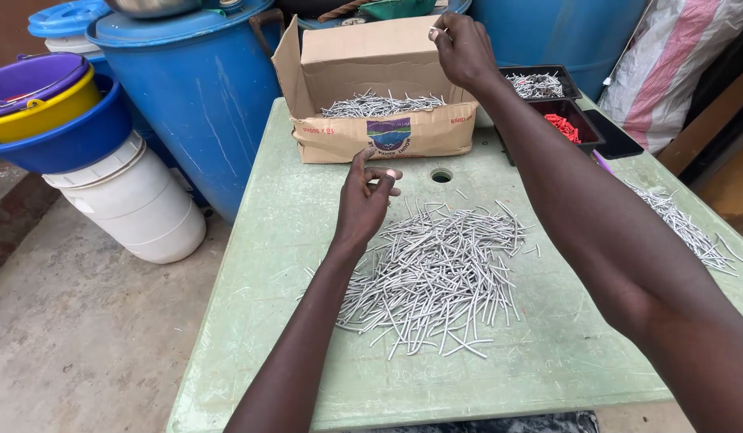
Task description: Sorting and transferring small metal clips from a table into a cardboard box
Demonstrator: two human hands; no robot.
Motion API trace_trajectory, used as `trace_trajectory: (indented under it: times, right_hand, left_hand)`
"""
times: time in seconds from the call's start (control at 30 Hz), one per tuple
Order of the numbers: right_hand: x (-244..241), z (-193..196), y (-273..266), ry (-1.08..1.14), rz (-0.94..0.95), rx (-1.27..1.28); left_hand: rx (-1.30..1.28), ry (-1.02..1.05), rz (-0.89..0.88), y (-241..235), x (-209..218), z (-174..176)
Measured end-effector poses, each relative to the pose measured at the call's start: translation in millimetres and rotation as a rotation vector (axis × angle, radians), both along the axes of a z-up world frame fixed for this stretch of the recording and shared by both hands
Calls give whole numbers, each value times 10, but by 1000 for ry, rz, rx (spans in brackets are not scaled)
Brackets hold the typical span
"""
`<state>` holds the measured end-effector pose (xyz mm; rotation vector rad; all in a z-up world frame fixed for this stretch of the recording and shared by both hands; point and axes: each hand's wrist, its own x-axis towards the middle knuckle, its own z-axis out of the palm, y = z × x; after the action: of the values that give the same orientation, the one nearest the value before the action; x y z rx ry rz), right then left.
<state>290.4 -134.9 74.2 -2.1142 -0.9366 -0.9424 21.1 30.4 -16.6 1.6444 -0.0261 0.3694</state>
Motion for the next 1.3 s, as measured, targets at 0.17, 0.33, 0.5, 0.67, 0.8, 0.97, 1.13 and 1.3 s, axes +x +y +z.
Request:
trace_trajectory:
  times: [0.17, 0.33, 0.5, 0.67, 0.8, 0.97, 1.13, 1.3]
  right_hand:
    - [-817, 87, -1, 88, -71, -311]
    - [-2290, 47, -322, 318, 263, -544]
    - [-2874, -205, -805, 539, 419, -555]
    - [-3020, -390, -694, 538, 367, -469]
    - [-3153, -484, -322, 453, 418, -564]
    - [-3061, -689, -37, 242, 398, -700]
    - [-2993, -703, -51, 292, 401, -738]
    - [-2948, -686, -85, 562, 460, -616]
  left_hand:
    - [159, 6, -21, 112, -12, 68]
    - [433, -54, -187, 373, -219, 212]
    - [589, 114, -458, 669, -534, 128]
    - [571, 112, -572, 609, -433, -24]
    - [512, 57, -523, 549, -414, -124]
    - [454, 75, -459, 562, -398, -192]
    - [357, 86, -364, 583, -325, -263]
    - [280, 62, -316, 637, -374, -203]
